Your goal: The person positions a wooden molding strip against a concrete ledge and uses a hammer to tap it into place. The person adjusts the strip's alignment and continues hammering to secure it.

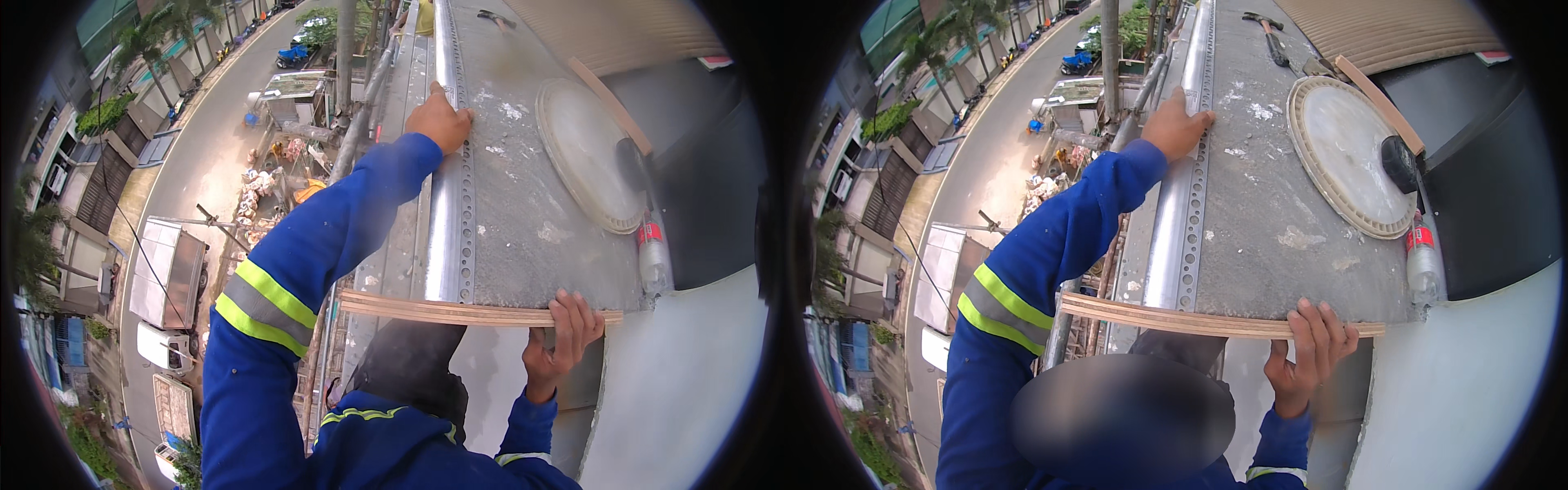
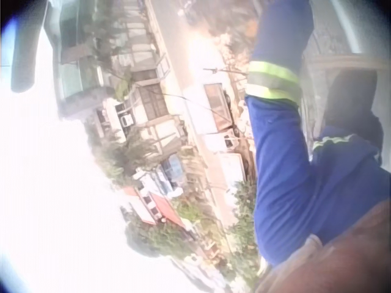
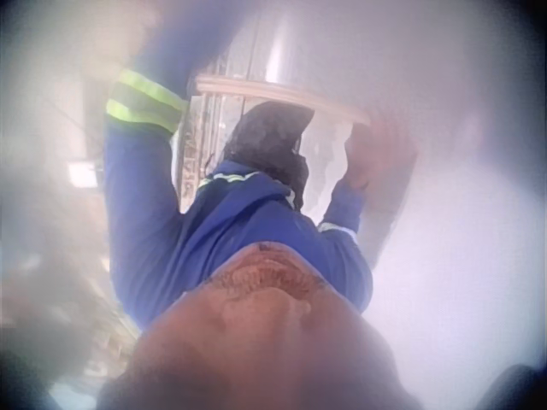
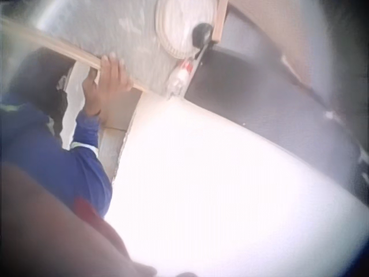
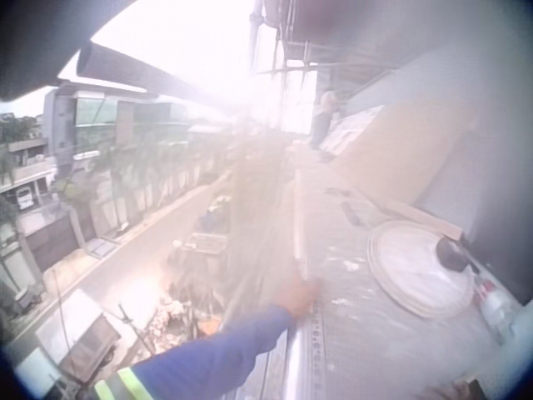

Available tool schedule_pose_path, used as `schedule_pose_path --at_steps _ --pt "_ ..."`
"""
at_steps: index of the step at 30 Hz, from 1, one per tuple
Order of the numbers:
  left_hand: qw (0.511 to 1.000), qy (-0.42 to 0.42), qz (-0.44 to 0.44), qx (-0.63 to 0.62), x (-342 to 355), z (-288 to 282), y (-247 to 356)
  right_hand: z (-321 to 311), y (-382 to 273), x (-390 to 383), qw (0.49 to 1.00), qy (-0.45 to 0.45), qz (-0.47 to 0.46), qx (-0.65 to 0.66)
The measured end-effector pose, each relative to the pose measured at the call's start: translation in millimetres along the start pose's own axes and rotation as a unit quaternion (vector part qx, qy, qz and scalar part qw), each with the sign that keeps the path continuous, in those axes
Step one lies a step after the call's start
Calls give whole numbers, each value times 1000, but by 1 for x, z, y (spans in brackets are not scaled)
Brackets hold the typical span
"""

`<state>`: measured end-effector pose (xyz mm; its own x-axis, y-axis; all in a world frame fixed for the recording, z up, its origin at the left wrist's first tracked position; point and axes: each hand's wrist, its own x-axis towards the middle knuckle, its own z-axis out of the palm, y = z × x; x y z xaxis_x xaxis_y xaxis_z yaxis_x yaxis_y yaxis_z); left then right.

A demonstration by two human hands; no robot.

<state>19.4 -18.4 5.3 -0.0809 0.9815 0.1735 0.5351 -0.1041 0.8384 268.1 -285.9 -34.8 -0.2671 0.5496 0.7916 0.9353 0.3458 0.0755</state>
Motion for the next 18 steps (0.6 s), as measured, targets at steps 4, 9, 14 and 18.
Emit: schedule_pose_path --at_steps 4,9,14,18 --pt "999 26 42 -15 3 2 -7 0 -3 3 1000 11 13 12" --pt "999 -6 49 -24 11 1 -15 1 -5 6 999 17 24 15" --pt "998 5 56 -22 17 5 -20 4 -5 6 999 31 27 24" --pt "998 -20 48 -27 19 2 -20 5 -5 6 999 37 23 19"
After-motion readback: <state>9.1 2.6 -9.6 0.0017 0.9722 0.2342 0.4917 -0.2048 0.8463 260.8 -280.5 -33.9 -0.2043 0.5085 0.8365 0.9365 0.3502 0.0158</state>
